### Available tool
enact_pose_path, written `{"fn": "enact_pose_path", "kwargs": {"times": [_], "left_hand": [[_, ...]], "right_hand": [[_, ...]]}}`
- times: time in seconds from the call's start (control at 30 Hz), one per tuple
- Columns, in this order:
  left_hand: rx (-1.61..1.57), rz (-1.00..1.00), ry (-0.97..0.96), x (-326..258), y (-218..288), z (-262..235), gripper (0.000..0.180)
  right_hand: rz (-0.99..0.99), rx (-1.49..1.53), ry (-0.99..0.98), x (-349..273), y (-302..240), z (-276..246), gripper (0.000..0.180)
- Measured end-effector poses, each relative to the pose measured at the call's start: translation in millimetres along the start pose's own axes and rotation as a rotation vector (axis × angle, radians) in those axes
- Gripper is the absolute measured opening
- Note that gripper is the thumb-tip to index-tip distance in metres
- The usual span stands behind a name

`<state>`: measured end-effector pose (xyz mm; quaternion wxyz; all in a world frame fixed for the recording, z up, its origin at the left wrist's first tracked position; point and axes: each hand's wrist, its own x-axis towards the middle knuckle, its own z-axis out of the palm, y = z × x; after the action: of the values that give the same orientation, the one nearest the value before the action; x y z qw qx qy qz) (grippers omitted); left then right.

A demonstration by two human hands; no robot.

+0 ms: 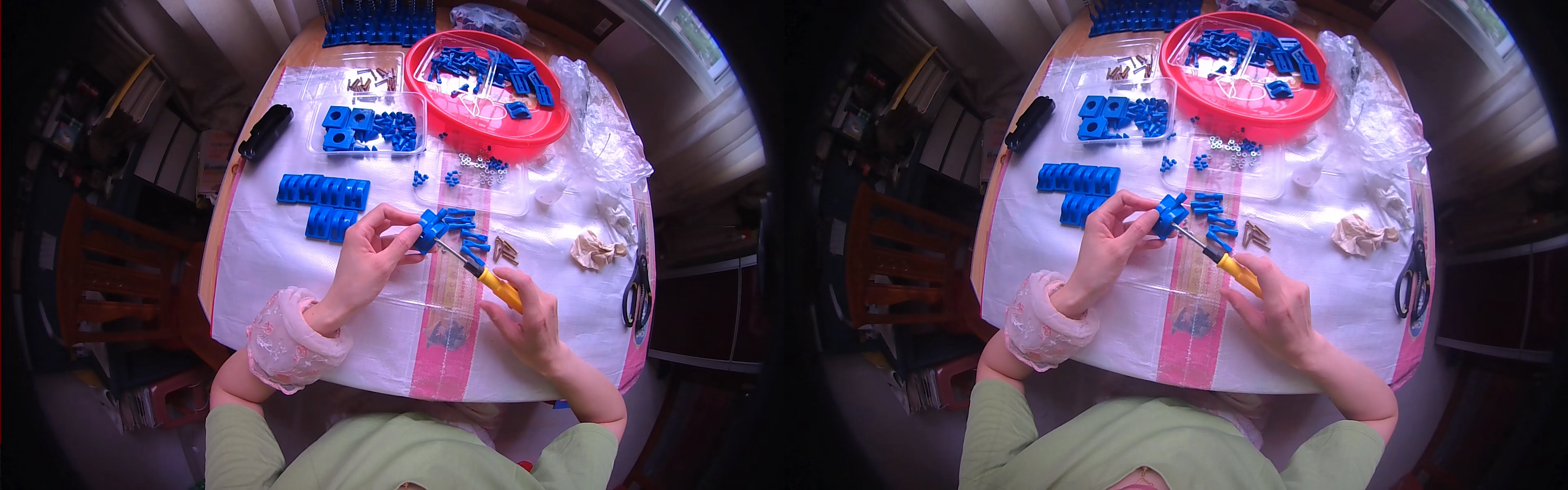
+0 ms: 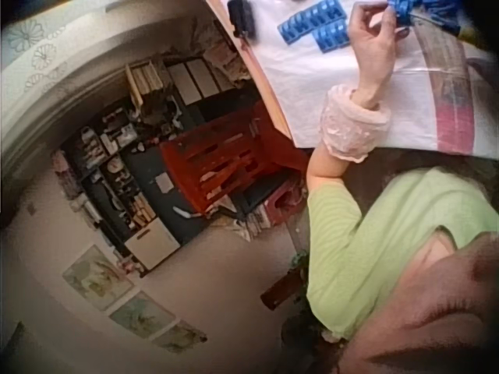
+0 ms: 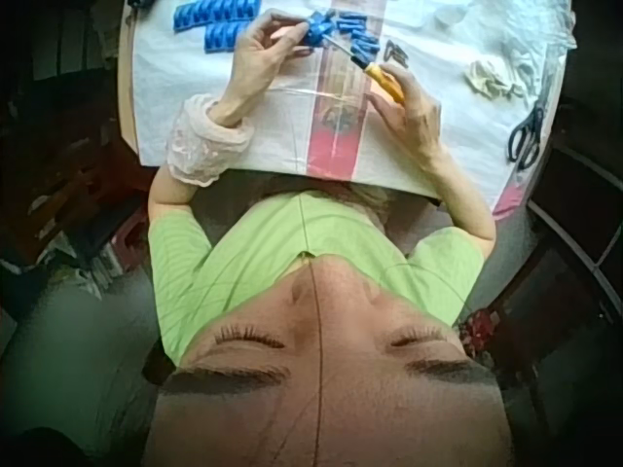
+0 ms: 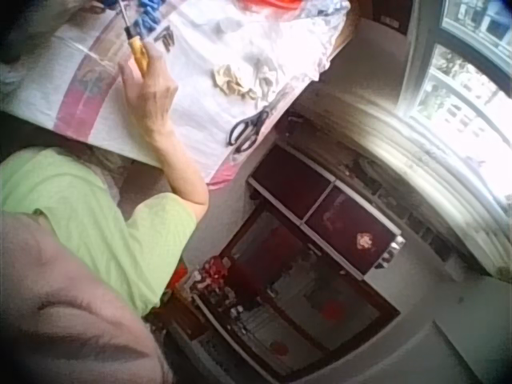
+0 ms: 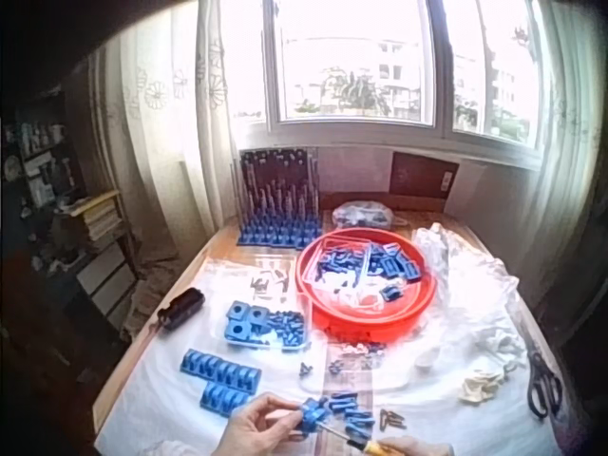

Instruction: Assembling blue plastic components and securing them using a manual screwdriver.

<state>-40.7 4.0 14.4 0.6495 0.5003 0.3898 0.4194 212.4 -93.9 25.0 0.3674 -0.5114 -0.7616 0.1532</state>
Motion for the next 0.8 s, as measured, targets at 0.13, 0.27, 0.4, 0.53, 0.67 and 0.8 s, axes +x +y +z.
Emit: {"fn": "enact_pose_path", "kwargs": {"times": [0.13, 0.27, 0.4, 0.53, 0.67, 0.8], "left_hand": [[0.015, -0.003, 0.003, 0.7, -0.9, 0.3, 0.015], [-0.028, 0.018, 0.010, 1.0, -3.3, 1.6, 0.014], [-0.037, 0.024, 0.013, 0.6, -2.7, 1.6, 0.014], [-0.031, 0.015, 0.017, 0.5, -2.2, 2.0, 0.014], [-0.004, 0.018, 0.019, -0.1, -3.9, 2.1, 0.014], [0.014, 0.017, 0.019, -0.4, -4.4, 1.9, 0.014]], "right_hand": [[0.000, -0.015, -0.004, -7.1, 6.3, 3.6, 0.044], [-0.017, -0.007, 0.015, -4.7, 5.9, 1.4, 0.039], [-0.053, -0.037, 0.051, -0.9, 4.8, -1.8, 0.036], [-0.083, -0.068, 0.071, -0.2, 6.2, -3.0, 0.035], [-0.072, -0.047, 0.054, -2.3, 8.2, -2.2, 0.034], [-0.054, -0.016, 0.033, -3.7, 7.3, -0.9, 0.033]]}}
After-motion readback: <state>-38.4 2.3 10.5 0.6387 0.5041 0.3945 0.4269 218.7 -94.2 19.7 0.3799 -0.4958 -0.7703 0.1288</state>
